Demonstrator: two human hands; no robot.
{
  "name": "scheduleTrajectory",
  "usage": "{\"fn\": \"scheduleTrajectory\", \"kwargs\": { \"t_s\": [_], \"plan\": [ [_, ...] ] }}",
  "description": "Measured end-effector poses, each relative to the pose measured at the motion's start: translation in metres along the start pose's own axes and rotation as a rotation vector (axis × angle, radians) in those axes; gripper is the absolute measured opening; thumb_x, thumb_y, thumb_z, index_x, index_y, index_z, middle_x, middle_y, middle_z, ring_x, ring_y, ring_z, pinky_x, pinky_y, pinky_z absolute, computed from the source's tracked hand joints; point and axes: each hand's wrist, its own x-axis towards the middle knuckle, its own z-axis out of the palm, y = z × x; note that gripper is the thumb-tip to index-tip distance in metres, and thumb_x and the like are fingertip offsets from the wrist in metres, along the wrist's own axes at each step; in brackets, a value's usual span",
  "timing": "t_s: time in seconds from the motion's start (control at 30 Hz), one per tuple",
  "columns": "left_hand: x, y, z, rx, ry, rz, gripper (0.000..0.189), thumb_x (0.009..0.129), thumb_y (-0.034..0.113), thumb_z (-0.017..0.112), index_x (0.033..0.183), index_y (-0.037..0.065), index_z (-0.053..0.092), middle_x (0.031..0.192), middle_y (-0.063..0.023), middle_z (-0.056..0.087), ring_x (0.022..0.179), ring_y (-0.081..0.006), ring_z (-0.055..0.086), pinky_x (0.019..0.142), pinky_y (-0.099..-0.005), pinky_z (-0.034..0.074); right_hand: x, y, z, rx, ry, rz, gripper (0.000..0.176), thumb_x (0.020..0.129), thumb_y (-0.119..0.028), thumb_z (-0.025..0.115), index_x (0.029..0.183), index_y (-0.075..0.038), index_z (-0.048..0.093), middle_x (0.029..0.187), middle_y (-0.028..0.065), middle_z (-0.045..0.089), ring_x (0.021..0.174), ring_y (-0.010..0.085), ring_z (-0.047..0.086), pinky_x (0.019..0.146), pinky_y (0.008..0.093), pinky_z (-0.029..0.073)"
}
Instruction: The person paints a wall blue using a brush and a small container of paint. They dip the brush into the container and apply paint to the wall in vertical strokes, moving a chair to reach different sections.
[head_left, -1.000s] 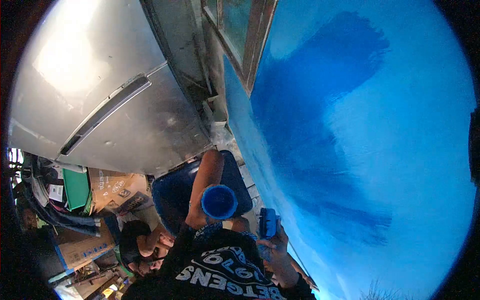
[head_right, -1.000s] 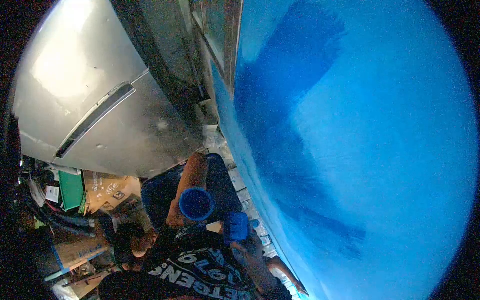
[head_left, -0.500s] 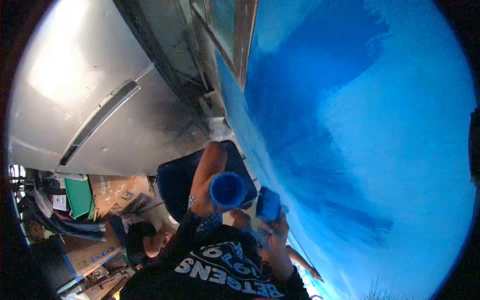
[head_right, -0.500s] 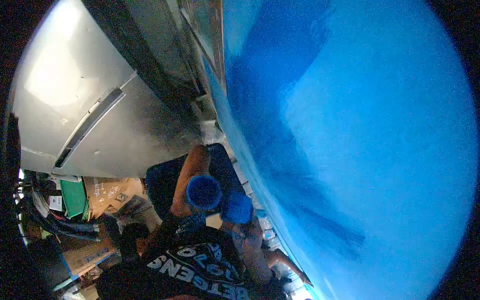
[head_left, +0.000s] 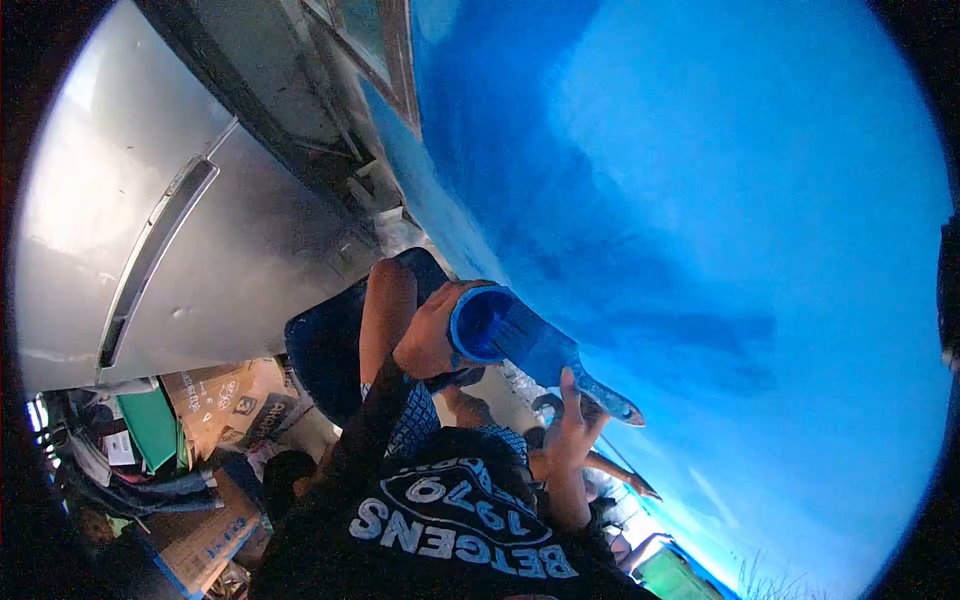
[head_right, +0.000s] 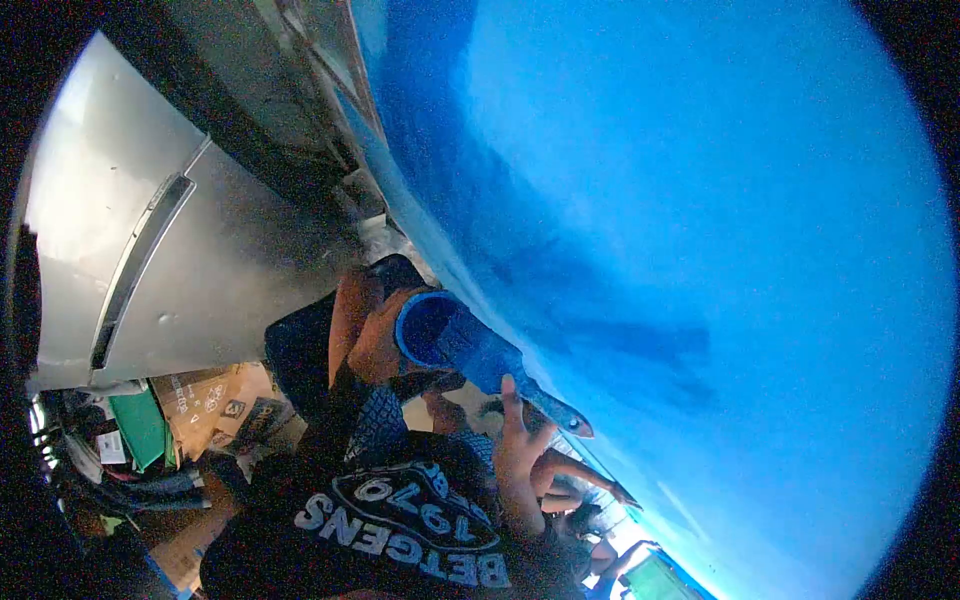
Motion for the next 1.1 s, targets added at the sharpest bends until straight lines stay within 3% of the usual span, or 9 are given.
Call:
{"fn": "scheduleTrajectory", "kwargs": {
  "t_s": [0.07, 0.2, 0.33, 0.47, 0.53, 0.6, 0.63, 0.9, 1.1],
  "plan": [
    [0.002, -0.009, 0.009, 0.055, -0.032, 0.077, 0.095, 0.058, 0.036, 0.094, 0.137, 0.006, 0.051, 0.133, -0.0145, 0.059, 0.125, -0.0358, 0.055, 0.107, -0.0454, 0.044, -0.002, 0.000, -0.007, -0.068, -0.245, -0.336, 0.058, 0.083, -0.014, 0.082, 0.130, 0.002, 0.052, 0.128, 0.0176, 0.059, 0.110, 0.0262, 0.060, 0.094, 0.0389, 0.049],
    [-0.009, -0.001, 0.029, 0.068, -0.127, 0.136, 0.097, 0.059, 0.038, 0.094, 0.139, 0.007, 0.048, 0.136, -0.0138, 0.057, 0.126, -0.0360, 0.053, 0.107, -0.0471, 0.043, -0.002, -0.024, -0.014, -0.602, -0.277, -0.635, 0.022, 0.080, -0.013, 0.084, 0.091, 0.000, 0.071, 0.091, 0.0109, 0.072, 0.091, 0.0235, 0.068, 0.080, 0.0364, 0.052],
    [-0.016, 0.013, 0.040, 0.147, -0.163, 0.167, 0.096, 0.059, 0.038, 0.094, 0.139, 0.007, 0.049, 0.135, -0.0144, 0.058, 0.124, -0.0360, 0.054, 0.106, -0.0469, 0.044, 0.003, -0.013, -0.020, -0.617, -0.261, -0.902, 0.022, 0.079, -0.012, 0.084, 0.092, 0.001, 0.071, 0.088, 0.0117, 0.073, 0.078, 0.0235, 0.068, 0.077, 0.0354, 0.052],
    [-0.024, 0.020, 0.051, -0.011, -0.115, 0.127, 0.094, 0.059, 0.037, 0.094, 0.137, 0.007, 0.049, 0.131, -0.0154, 0.059, 0.122, -0.0364, 0.055, 0.105, -0.0477, 0.044, -0.008, -0.020, -0.032, -0.300, -0.203, -0.404, 0.015, 0.082, -0.007, 0.081, 0.085, 0.003, 0.070, 0.090, 0.0081, 0.074, 0.083, 0.0159, 0.066, 0.081, 0.0341, 0.051],
    [-0.028, 0.022, 0.057, -0.063, -0.114, 0.098, 0.094, 0.060, 0.037, 0.094, 0.137, 0.007, 0.050, 0.129, -0.0157, 0.060, 0.122, -0.0366, 0.056, 0.105, -0.0479, 0.044, -0.006, -0.013, -0.032, -0.245, -0.209, -0.545, 0.017, 0.080, -0.010, 0.082, 0.082, 0.002, 0.071, 0.087, 0.0100, 0.073, 0.078, 0.0190, 0.067, 0.075, 0.0348, 0.052],
    [-0.028, 0.015, 0.065, -0.021, -0.100, 0.260, 0.093, 0.060, 0.036, 0.093, 0.136, 0.006, 0.050, 0.129, -0.0158, 0.060, 0.122, -0.0370, 0.056, 0.104, -0.0487, 0.044, 0.006, -0.004, -0.038, -0.693, -0.153, -0.906, 0.021, 0.079, -0.016, 0.083, 0.082, 0.000, 0.071, 0.083, 0.0134, 0.072, 0.069, 0.0264, 0.067, 0.066, 0.0355, 0.052],
    [-0.030, 0.013, 0.069, -0.027, -0.110, 0.264, 0.093, 0.060, 0.036, 0.093, 0.136, 0.006, 0.050, 0.129, -0.0158, 0.060, 0.122, -0.0370, 0.056, 0.104, -0.0487, 0.044, 0.006, -0.008, -0.037, -0.794, -0.180, -0.999, 0.021, 0.081, -0.015, 0.083, 0.084, 0.003, 0.073, 0.084, 0.0139, 0.073, 0.064, 0.0195, 0.068, 0.059, 0.0333, 0.055],
    [-0.043, 0.002, 0.087, -0.017, -0.104, 0.254, 0.093, 0.059, 0.035, 0.093, 0.136, 0.006, 0.051, 0.129, -0.0155, 0.060, 0.122, -0.0372, 0.055, 0.103, -0.0499, 0.044, 0.006, 0.009, -0.039, -0.813, -0.128, -0.984, 0.025, 0.079, -0.018, 0.084, 0.083, 0.002, 0.070, 0.076, 0.0113, 0.069, 0.058, 0.0173, 0.063, 0.055, 0.0302, 0.051],
    [-0.057, 0.008, 0.090, -0.048, -0.060, 0.153, 0.094, 0.057, 0.036, 0.096, 0.134, 0.006, 0.051, 0.126, -0.0154, 0.062, 0.121, -0.0348, 0.057, 0.105, -0.0478, 0.043, 0.003, 0.013, -0.071, -0.672, -0.298, -0.791, 0.038, 0.077, -0.009, 0.083, 0.108, 0.004, 0.065, 0.109, 0.0133, 0.067, 0.084, 0.0170, 0.064, 0.066, 0.0336, 0.056]
  ]
}}
